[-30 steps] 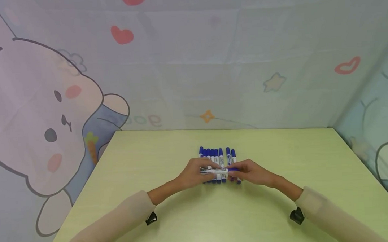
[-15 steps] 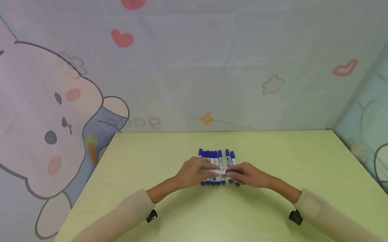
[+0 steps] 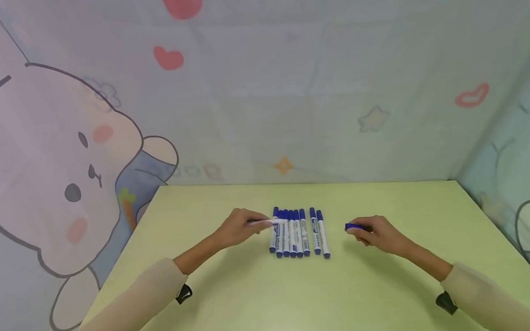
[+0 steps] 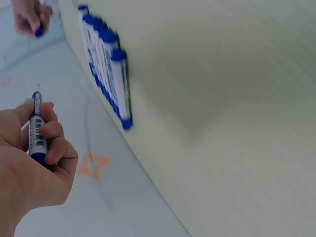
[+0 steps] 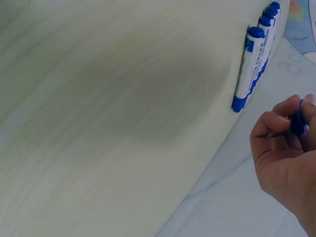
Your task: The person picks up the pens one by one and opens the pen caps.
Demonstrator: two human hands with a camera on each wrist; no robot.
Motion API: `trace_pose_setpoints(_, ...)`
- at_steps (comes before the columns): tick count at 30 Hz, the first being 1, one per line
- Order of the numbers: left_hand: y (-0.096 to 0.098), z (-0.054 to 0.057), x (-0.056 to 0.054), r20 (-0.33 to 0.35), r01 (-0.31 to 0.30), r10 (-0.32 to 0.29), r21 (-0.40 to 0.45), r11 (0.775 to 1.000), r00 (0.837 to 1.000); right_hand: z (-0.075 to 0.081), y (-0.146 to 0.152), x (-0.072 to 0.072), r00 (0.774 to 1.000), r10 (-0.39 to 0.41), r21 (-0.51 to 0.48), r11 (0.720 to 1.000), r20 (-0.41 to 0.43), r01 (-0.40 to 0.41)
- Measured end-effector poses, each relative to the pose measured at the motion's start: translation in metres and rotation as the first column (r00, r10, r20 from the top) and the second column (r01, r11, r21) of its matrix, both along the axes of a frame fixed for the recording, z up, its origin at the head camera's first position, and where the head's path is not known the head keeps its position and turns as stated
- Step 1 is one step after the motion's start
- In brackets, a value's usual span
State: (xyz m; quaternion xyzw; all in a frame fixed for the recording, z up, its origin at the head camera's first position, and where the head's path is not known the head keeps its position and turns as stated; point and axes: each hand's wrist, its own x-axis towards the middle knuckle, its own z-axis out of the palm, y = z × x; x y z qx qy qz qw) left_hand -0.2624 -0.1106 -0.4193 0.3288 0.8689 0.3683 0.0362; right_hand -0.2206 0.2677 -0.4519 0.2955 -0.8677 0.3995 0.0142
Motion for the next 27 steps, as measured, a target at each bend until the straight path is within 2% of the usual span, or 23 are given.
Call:
trace_pose_setpoints(3,0.009,-0.004,0.001,0.017,0.079,-0.079,-0.010,0.997,0.997,-0.002,-0.002,-0.003,0.998,0.043,-0.019,0.999,0.050,-0.042)
trace_pose_setpoints(4,0.012,-0.006,0.001,0.008,0.087,-0.087,-0.009,0.996,0.996,-0.002,-0.005,-0.004,0.996,0.052,-0.022,0.998,0.071,-0.051)
trace_pose_setpoints(11,0.016,-0.012,0.008,0.006,0.021,-0.022,0.033,0.999,1.000,-0.005,-0.015,0.001,0.988,0.038,-0.037,0.999,0.147,-0.033)
trace_pose_setpoints(16,0.015,-0.013,0.011,0.079,-0.008,0.003,0.069,0.998,0.997,-0.008,-0.014,0.005,0.989,0.030,-0.021,0.999,0.147,-0.027)
trace_pose_setpoints(19,0.014,-0.014,0.012,0.101,-0.019,0.010,0.092,0.996,0.995,-0.007,-0.013,0.007,0.990,0.023,-0.005,1.000,0.140,-0.022)
trace_pose_setpoints(27,0.012,-0.015,0.010,0.066,-0.070,0.065,0.076,0.995,0.996,-0.006,-0.008,0.006,0.990,0.035,-0.002,0.999,0.137,-0.035)
